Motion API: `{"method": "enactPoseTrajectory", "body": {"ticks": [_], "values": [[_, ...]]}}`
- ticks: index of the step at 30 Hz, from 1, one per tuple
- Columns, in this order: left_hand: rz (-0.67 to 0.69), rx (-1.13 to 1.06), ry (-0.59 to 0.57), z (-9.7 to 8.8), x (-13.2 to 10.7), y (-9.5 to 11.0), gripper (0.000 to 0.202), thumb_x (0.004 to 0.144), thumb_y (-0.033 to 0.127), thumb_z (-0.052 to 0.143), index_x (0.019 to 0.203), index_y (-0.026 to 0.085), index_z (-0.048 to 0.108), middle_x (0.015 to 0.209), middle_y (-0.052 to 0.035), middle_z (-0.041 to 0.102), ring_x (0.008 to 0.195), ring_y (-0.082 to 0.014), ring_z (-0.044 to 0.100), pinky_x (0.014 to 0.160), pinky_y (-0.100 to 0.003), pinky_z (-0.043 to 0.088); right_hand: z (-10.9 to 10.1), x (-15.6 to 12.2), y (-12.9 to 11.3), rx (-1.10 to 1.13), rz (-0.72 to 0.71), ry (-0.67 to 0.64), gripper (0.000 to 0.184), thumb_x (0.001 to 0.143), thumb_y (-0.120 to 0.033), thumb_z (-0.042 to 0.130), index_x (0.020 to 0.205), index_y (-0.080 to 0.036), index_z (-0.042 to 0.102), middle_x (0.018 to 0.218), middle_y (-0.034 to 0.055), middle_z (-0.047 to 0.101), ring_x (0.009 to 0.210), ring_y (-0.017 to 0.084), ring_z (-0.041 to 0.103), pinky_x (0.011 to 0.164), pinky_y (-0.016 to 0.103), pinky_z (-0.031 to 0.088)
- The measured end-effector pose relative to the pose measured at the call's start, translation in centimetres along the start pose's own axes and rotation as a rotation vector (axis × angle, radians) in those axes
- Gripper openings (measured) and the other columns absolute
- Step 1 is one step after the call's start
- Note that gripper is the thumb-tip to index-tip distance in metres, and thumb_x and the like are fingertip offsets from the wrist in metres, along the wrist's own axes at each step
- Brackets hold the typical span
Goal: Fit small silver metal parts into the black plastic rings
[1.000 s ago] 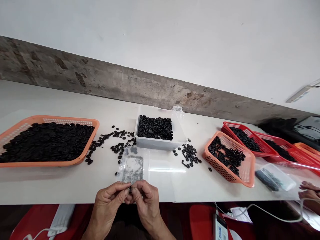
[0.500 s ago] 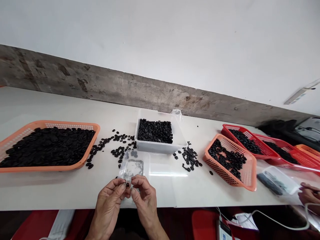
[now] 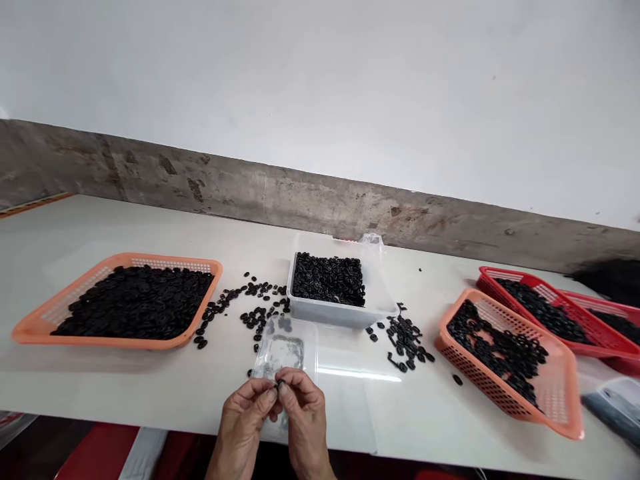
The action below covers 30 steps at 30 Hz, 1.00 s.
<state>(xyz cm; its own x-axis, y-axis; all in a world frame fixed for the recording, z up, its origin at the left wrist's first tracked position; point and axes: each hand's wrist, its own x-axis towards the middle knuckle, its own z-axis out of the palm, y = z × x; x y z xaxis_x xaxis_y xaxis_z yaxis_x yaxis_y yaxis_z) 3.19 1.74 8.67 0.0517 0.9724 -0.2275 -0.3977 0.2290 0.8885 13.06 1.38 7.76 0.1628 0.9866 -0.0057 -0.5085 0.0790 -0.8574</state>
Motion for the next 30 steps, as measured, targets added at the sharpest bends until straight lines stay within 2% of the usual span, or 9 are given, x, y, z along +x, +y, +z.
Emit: {"method": "enactPoseTrajectory", "body": {"ticks": [3, 5, 7, 10, 13, 17, 21, 30], "values": [[0.071, 0.24, 0.009, -1.8, 2.6, 0.2, 0.032, 0.074, 0.039, 0.067, 0.09, 0.012, 0.071, 0.073, -0.0085, 0.07, 0.061, -0.0193, 0.062, 0.059, -0.032, 0.05, -0.5, 0.6, -0.8, 0.018, -0.009, 0.069, 0.02, 0.076, -0.033, 0.074, 0.074, -0.016, 0.063, 0.068, 0.0007, 0.059, 0.057, 0.011, 0.053, 0.058, 0.024, 0.045], [0.144, 0.445, 0.06, -3.7, 6.0, 0.6, 0.035, 0.08, 0.04, 0.06, 0.1, 0.012, 0.067, 0.077, -0.0081, 0.07, 0.067, -0.0211, 0.063, 0.065, -0.035, 0.05, -0.9, 0.9, -1.4, 0.041, 0.015, 0.107, 0.023, 0.075, -0.034, 0.075, 0.074, -0.016, 0.06, 0.065, 0.0006, 0.061, 0.057, 0.012, 0.055, 0.058, 0.023, 0.045], [0.215, 0.671, 0.085, -5.5, 10.2, 1.0, 0.031, 0.086, 0.034, 0.056, 0.107, 0.013, 0.063, 0.096, -0.01, 0.068, 0.083, -0.0223, 0.063, 0.078, -0.039, 0.049, -1.2, 1.1, -1.9, 0.074, 0.075, 0.113, 0.026, 0.075, -0.036, 0.075, 0.076, -0.017, 0.057, 0.063, 0.0005, 0.063, 0.05, 0.01, 0.054, 0.053, 0.022, 0.042], [0.268, 0.989, -0.002, -7.0, 15.8, 0.9, 0.024, 0.088, 0.028, 0.056, 0.109, 0.017, 0.061, 0.112, -0.0083, 0.063, 0.099, -0.0234, 0.06, 0.086, -0.046, 0.047, -1.5, 1.0, -2.3, 0.08, 0.115, 0.122, 0.031, 0.073, -0.039, 0.077, 0.077, -0.016, 0.055, 0.061, 0.0006, 0.063, 0.045, 0.01, 0.053, 0.05, 0.022, 0.04], [0.272, 1.262, -0.124, -7.2, 18.8, 0.3, 0.024, 0.088, 0.028, 0.058, 0.11, 0.017, 0.06, 0.113, -0.0077, 0.062, 0.096, -0.0229, 0.061, 0.082, -0.045, 0.05, -1.8, 0.9, -2.5, 0.065, 0.123, 0.119, 0.032, 0.072, -0.038, 0.077, 0.077, -0.015, 0.056, 0.062, 0.0009, 0.064, 0.045, 0.009, 0.054, 0.05, 0.021, 0.039], [0.28, 1.53, -0.206, -7.5, 19.8, -0.6, 0.026, 0.088, 0.029, 0.057, 0.111, 0.016, 0.059, 0.111, -0.0076, 0.063, 0.09, -0.0214, 0.063, 0.076, -0.042, 0.053, -2.1, 0.9, -2.5, 0.049, 0.147, 0.098, 0.033, 0.072, -0.039, 0.077, 0.074, -0.014, 0.055, 0.059, 0.0008, 0.064, 0.042, 0.008, 0.053, 0.047, 0.019, 0.037], [0.337, 1.694, -0.199, -8.1, 19.4, -1.1, 0.026, 0.088, 0.027, 0.058, 0.111, 0.016, 0.059, 0.114, -0.0082, 0.062, 0.095, -0.0228, 0.062, 0.08, -0.044, 0.052, -2.1, 1.0, -2.4, 0.047, 0.166, 0.088, 0.035, 0.07, -0.04, 0.078, 0.074, -0.015, 0.054, 0.058, 0.0006, 0.065, 0.041, 0.008, 0.053, 0.046, 0.019, 0.036], [0.442, 1.763, -0.155, -8.3, 18.4, -1.2, 0.027, 0.089, 0.026, 0.056, 0.115, 0.018, 0.057, 0.118, -0.0089, 0.06, 0.1, -0.0235, 0.061, 0.082, -0.044, 0.052, -2.3, 0.4, -2.1, -0.015, 0.169, 0.013, 0.034, 0.07, -0.04, 0.077, 0.07, -0.013, 0.056, 0.056, 0.0016, 0.064, 0.037, 0.008, 0.053, 0.044, 0.019, 0.038]]}}
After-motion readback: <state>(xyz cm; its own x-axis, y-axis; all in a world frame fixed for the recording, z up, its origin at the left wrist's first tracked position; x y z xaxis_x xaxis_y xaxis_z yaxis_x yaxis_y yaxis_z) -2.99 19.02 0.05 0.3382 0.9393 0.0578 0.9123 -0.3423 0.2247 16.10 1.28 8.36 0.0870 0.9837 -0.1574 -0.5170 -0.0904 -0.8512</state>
